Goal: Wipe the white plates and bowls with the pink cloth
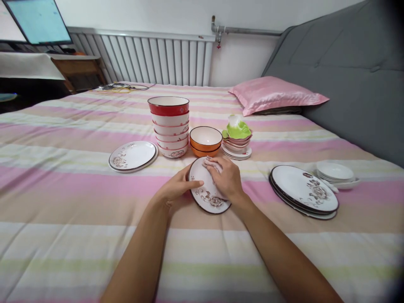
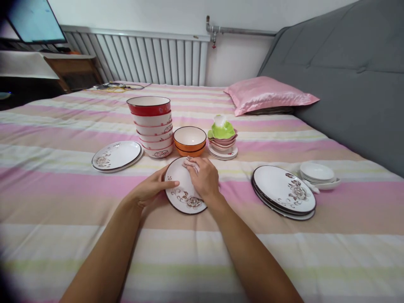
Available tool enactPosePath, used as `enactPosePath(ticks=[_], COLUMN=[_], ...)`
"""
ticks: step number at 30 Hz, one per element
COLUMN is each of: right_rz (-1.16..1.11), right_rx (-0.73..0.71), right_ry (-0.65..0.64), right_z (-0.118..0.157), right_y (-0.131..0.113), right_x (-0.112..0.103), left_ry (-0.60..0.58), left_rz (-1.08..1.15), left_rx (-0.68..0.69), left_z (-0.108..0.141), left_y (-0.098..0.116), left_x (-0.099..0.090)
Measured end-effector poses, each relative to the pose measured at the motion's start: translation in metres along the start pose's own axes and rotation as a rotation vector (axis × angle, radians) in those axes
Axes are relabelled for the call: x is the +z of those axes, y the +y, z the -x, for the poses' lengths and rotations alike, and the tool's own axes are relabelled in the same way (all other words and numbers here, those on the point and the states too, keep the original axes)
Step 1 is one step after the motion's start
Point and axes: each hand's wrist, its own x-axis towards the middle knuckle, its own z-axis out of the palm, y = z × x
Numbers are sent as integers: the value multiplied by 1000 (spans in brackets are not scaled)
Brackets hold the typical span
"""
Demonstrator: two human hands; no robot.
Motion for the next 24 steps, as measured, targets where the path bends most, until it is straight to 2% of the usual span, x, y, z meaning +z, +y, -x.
enactPosePath(ticks=[2,6,13,16,21,24], right_rz=[-100,-240,-199,-137,-67,-43], right_rx=[-76,-268,-443,-402,-216,-129], right_ry=[6,-61,-43,30,252,326], right_z=[1,4,8,5,-4,-9], right_y=[-9,-25,-26,-23,-11,0], right_x=[-3,-6,-6,-9,-16,-20], left_ry=[-7,33,124,161,169,216], left_rz=[-10,-62,-115,-83,-34,-20], left_rx=[24,9,73,88,58,82], left_z=[-1,-1,-2,-4,-4,-5], left_y=[-1,-4,-5,-4,-3,-3], left_x=[2,3,9,12,13,11])
